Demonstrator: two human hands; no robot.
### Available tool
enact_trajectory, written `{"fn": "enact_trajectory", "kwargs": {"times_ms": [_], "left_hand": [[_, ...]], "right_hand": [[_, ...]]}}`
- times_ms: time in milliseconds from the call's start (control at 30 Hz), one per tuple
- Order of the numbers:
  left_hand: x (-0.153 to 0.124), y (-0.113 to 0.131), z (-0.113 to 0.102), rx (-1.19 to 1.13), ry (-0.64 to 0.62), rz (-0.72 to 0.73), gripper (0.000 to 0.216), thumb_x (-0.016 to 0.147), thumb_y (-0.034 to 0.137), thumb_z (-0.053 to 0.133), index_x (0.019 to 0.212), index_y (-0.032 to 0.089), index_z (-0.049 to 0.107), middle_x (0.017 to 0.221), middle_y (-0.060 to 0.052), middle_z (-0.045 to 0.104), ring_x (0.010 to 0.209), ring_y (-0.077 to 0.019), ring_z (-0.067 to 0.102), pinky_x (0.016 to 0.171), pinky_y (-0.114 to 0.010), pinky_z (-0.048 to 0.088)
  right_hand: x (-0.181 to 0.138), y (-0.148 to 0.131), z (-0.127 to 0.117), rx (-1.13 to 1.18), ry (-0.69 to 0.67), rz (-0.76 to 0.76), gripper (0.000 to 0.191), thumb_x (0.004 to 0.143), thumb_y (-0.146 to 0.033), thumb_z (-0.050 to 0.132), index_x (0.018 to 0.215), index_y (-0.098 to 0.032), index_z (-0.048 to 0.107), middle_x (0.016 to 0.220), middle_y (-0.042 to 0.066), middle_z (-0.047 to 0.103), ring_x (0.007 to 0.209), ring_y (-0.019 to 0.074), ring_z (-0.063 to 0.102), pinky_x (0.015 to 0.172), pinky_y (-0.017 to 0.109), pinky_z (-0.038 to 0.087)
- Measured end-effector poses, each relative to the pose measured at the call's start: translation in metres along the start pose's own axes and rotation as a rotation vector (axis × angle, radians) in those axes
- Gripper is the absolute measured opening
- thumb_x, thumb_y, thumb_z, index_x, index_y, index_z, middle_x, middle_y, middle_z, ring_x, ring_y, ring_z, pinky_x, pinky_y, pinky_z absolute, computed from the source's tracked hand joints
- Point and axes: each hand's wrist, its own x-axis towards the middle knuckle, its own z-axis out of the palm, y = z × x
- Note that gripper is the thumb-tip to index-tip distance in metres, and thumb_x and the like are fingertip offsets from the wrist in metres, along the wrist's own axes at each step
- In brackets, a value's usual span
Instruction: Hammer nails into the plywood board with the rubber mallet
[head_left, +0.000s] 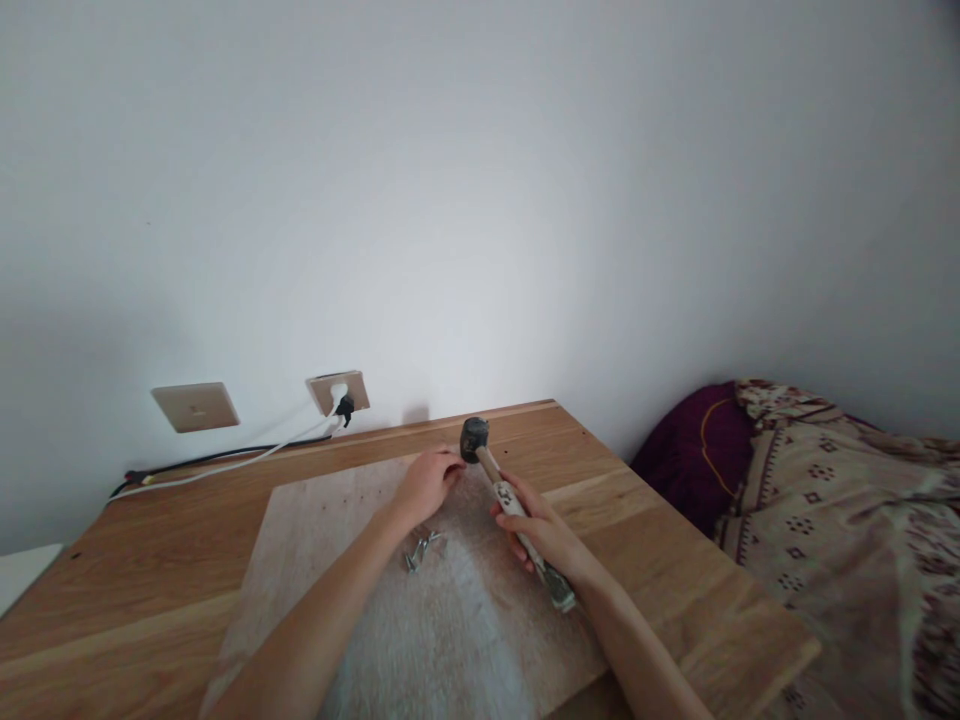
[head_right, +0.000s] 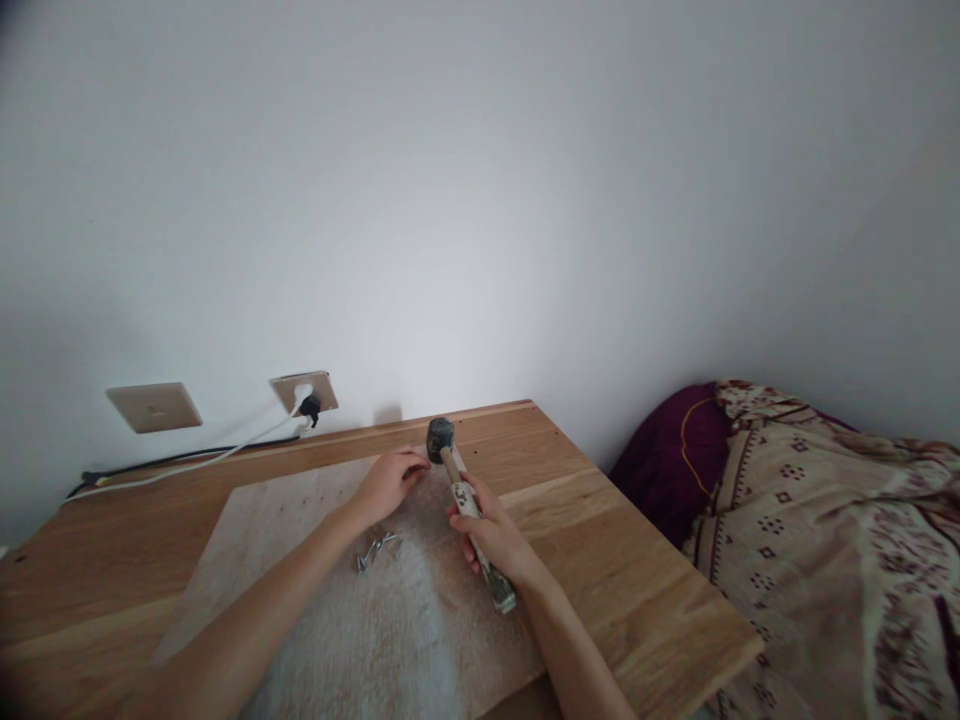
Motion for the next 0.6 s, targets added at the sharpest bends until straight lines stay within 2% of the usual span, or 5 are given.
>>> {"fn": "enact_trajectory", "kwargs": {"times_ms": [100, 167, 333, 467, 600], "left_hand": [[-0.0012, -0.0012, 0.0058, -0.032, 0.047, 0.007, 0.024, 0.091, 0.01, 0.059, 0.1, 0.019, 0.08, 0.109, -0.011, 0.075, 0.102, -0.0236, 0.069, 0.097, -0.038, 0.052], [-0.0016, -0.0023, 0.0079, -0.091, 0.07, -0.025, 0.025, 0.089, 0.008, 0.061, 0.103, 0.019, 0.078, 0.107, -0.01, 0.076, 0.098, -0.0225, 0.07, 0.095, -0.037, 0.053], [-0.0026, -0.0043, 0.0077, -0.205, 0.083, -0.079, 0.019, 0.086, 0.006, 0.063, 0.096, 0.018, 0.074, 0.087, -0.005, 0.076, 0.082, -0.0197, 0.07, 0.083, -0.032, 0.053], [-0.0033, -0.0046, 0.0063, -0.2, 0.066, -0.066, 0.013, 0.086, 0.01, 0.064, 0.091, 0.019, 0.072, 0.085, -0.004, 0.075, 0.081, -0.0198, 0.069, 0.081, -0.031, 0.051], [-0.0021, -0.0052, 0.0067, -0.205, 0.074, -0.063, 0.011, 0.085, 0.012, 0.064, 0.09, 0.019, 0.072, 0.085, -0.004, 0.076, 0.082, -0.02, 0.069, 0.081, -0.031, 0.051]], "right_hand": [[-0.0002, -0.0002, -0.0001, 0.002, 0.002, -0.002, 0.087, 0.07, -0.031, 0.068, 0.15, -0.026, 0.036, 0.098, -0.003, 0.066, 0.038, 0.0045, 0.048, 0.031, 0.021, 0.036], [-0.0002, -0.0001, -0.0001, -0.008, 0.012, 0.0, 0.087, 0.071, -0.033, 0.069, 0.151, -0.025, 0.036, 0.093, -0.003, 0.066, 0.037, 0.0053, 0.048, 0.031, 0.021, 0.036], [0.0004, 0.0, 0.0002, -0.048, 0.029, 0.014, 0.087, 0.075, -0.04, 0.069, 0.152, -0.02, 0.036, 0.073, -0.007, 0.063, 0.036, 0.0079, 0.046, 0.032, 0.022, 0.037], [0.0, -0.0006, 0.0003, -0.041, 0.012, 0.008, 0.093, 0.071, -0.043, 0.069, 0.153, -0.016, 0.033, 0.069, -0.009, 0.06, 0.035, 0.0085, 0.045, 0.031, 0.022, 0.036], [-0.0001, -0.0003, -0.0001, -0.035, 0.001, -0.006, 0.092, 0.07, -0.045, 0.07, 0.151, -0.018, 0.034, 0.07, -0.009, 0.06, 0.035, 0.0079, 0.045, 0.033, 0.022, 0.036]]}}
